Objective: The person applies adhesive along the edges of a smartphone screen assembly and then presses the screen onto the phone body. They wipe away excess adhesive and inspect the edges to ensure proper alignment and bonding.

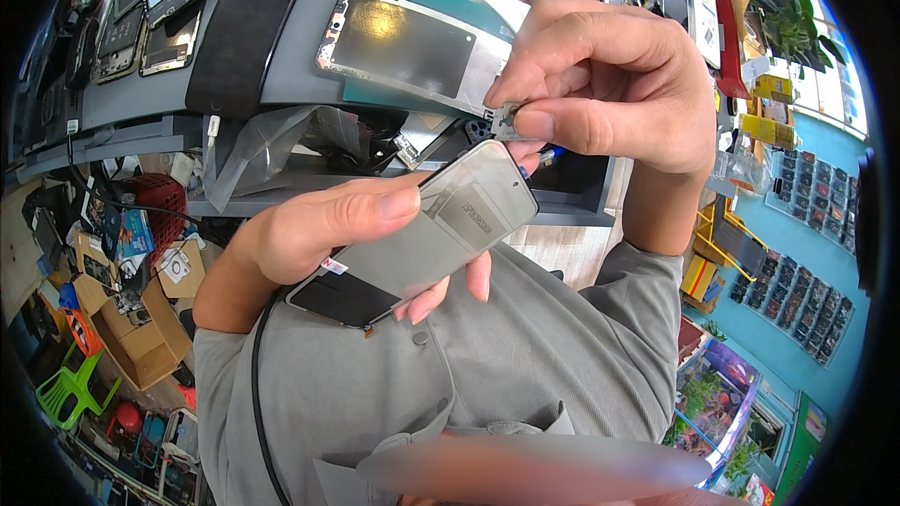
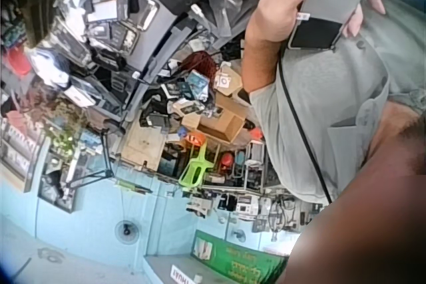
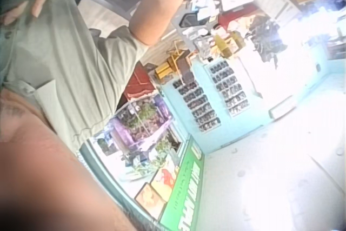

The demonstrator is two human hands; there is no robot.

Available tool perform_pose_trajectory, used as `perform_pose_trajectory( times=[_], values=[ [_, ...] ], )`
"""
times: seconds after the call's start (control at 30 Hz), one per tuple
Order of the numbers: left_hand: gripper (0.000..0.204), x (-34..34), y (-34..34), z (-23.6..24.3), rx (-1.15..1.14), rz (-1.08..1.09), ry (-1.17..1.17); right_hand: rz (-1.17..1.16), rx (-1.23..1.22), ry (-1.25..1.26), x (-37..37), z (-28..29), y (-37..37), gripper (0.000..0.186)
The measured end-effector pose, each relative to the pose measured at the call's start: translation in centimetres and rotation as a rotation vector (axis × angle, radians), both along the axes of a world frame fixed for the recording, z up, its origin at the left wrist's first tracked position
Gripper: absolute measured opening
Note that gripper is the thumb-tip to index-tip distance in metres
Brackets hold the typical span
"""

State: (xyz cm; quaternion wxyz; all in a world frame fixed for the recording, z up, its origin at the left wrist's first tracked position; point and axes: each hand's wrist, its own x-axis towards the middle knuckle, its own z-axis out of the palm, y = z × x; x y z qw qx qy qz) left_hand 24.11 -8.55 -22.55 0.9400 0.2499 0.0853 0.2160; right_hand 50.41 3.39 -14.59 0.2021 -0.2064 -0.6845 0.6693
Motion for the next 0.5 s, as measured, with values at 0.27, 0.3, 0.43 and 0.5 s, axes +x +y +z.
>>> perform_pose_trajectory(
  times=[0.27,0.3,0.43,0.5],
  values=[
    [0.097,0.12,0.02,0.24,0.002,0.013,-0.01,-0.023,0.014,-0.011,-0.12,0.43,-0.24,0.022],
    [0.097,0.15,-0.04,0.16,0.002,0.018,-0.013,-0.009,0.026,-0.012,-0.12,0.36,-0.06,0.022],
    [0.098,0.03,0.11,0.65,0.019,0.01,0.019,0.015,0.051,-0.023,-0.13,0.58,0.12,0.022],
    [0.099,-0.11,0.36,0.72,0.031,-0.012,0.032,0.007,0.045,-0.032,-0.18,0.65,0.03,0.022]
  ],
)
